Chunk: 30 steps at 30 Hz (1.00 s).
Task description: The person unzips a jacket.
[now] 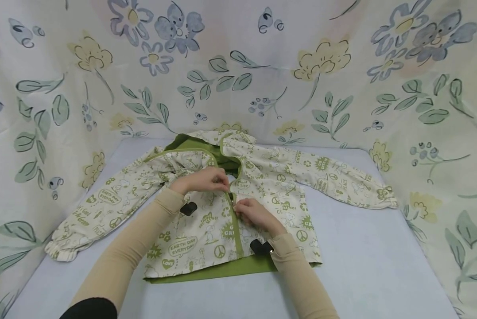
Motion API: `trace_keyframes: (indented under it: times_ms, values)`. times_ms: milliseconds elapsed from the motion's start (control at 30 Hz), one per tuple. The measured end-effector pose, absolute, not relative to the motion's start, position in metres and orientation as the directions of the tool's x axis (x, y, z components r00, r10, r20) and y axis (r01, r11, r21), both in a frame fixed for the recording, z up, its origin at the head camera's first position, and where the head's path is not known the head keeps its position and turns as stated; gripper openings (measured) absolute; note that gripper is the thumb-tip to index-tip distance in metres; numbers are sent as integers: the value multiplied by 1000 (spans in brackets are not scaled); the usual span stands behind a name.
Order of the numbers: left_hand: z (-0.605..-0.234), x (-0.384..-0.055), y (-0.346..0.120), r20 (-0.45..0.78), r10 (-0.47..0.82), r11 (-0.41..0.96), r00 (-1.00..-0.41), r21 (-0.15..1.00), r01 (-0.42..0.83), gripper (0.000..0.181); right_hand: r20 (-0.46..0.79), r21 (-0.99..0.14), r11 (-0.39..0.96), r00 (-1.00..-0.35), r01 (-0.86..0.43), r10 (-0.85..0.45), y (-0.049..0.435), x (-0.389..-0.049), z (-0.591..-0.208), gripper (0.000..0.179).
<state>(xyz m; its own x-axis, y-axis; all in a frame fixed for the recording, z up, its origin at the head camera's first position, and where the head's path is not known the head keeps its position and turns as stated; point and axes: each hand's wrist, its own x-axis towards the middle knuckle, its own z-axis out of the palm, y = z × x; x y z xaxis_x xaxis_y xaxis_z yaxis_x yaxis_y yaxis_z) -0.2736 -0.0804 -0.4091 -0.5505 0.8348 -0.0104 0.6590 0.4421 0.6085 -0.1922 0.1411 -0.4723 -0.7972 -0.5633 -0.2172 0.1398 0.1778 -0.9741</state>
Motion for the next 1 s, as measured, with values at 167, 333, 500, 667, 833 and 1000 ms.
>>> trace_keyframes:
  times_ms: [167,333,500,667,833,1000]
  values:
    - [-407,-274,-82,-14,817,459,-576,619,637,12,-229,-972,172,-777,158,-587,143,-189,-473,27]
    - [-407,-274,-83,-17,811,467,-585,622,629,12,-223,-974,171,-752,148,-621,145,-185,-473,29]
    - [-408,-274,-84,-21,798,477,-602,633,610,12,-226,-974,159,-745,162,-628,146,-180,-470,30]
    - [-410,-275,-85,-35,778,493,-627,653,575,13,-218,-976,138,-746,168,-630,146,-177,-468,32]
    - [-412,-276,-87,-31,772,495,-634,656,570,13,-217,-976,153,-754,155,-620,147,-175,-468,31]
    - [-415,-276,-88,-33,764,500,-645,661,559,12,-218,-976,150,-760,160,-612,148,-171,-470,31]
